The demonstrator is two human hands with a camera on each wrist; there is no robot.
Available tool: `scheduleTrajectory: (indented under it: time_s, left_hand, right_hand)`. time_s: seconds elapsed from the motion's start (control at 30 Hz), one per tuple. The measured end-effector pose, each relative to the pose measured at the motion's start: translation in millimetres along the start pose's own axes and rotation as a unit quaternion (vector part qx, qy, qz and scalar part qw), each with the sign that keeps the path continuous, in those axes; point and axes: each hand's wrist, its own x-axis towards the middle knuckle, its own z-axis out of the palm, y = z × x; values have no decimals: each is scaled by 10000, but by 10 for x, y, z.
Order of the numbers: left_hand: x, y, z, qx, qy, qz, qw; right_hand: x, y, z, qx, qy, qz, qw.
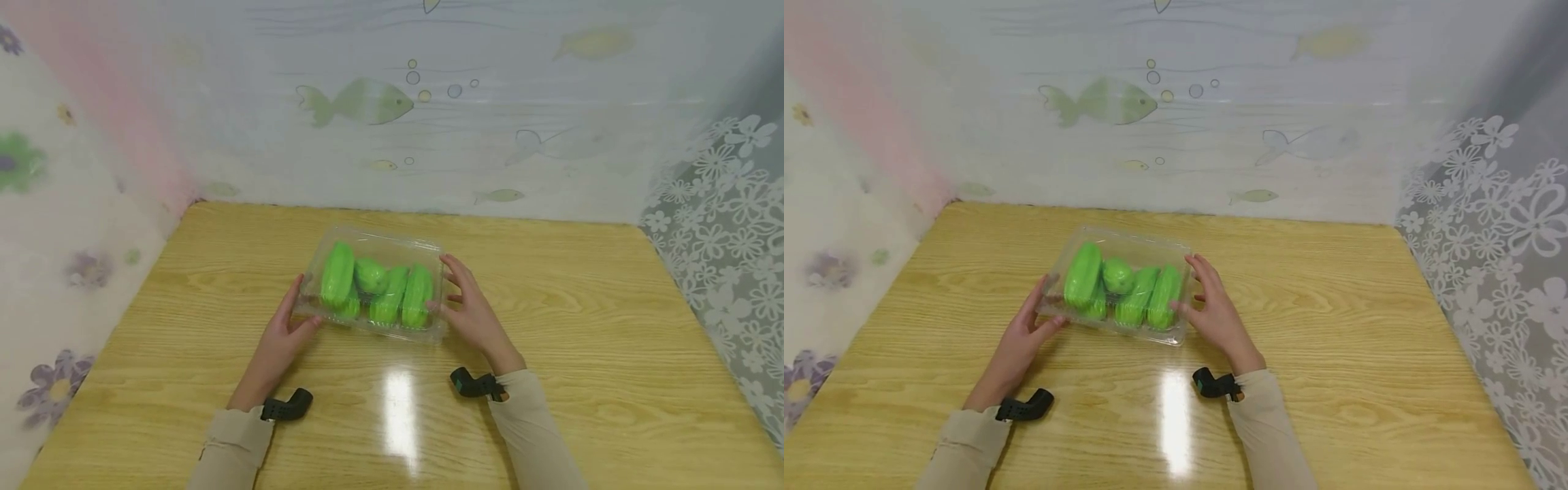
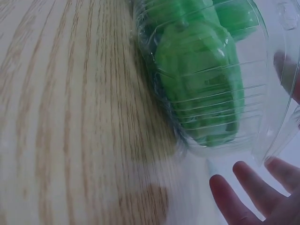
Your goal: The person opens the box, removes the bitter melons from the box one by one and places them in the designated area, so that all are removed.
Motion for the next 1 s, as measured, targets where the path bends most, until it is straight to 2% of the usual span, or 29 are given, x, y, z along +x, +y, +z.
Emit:
scheduleTrajectory:
  time_s: [0.17, 0.33, 0.5, 0.67, 0.83, 1.0]
  left_hand:
    - [18, -36, -12, 0, 51, 29, 10000]
    - [12, -54, -14, 158, 137, 126, 9997]
    - [-6, -68, -24, -30, 74, 89, 9999]
    - [102, -105, -86, -157, 28, 179, 9997]
    - [204, -145, -134, -277, -24, 282, 9992]
    - [291, -200, -182, -346, -156, 171, 9991]
  right_hand:
    - [5, 8, -7, 3, -10, -136, 9999]
    - [-2, 9, 2, 43, 4, 68, 10000]
    - [-10, 11, 10, 42, -50, 105, 9999]
    - [91, 148, 43, 15, -52, -114, 9999]
    - [192, 335, 78, -93, 120, -50, 9999]
    - [228, 260, 101, -117, 194, 63, 9997]
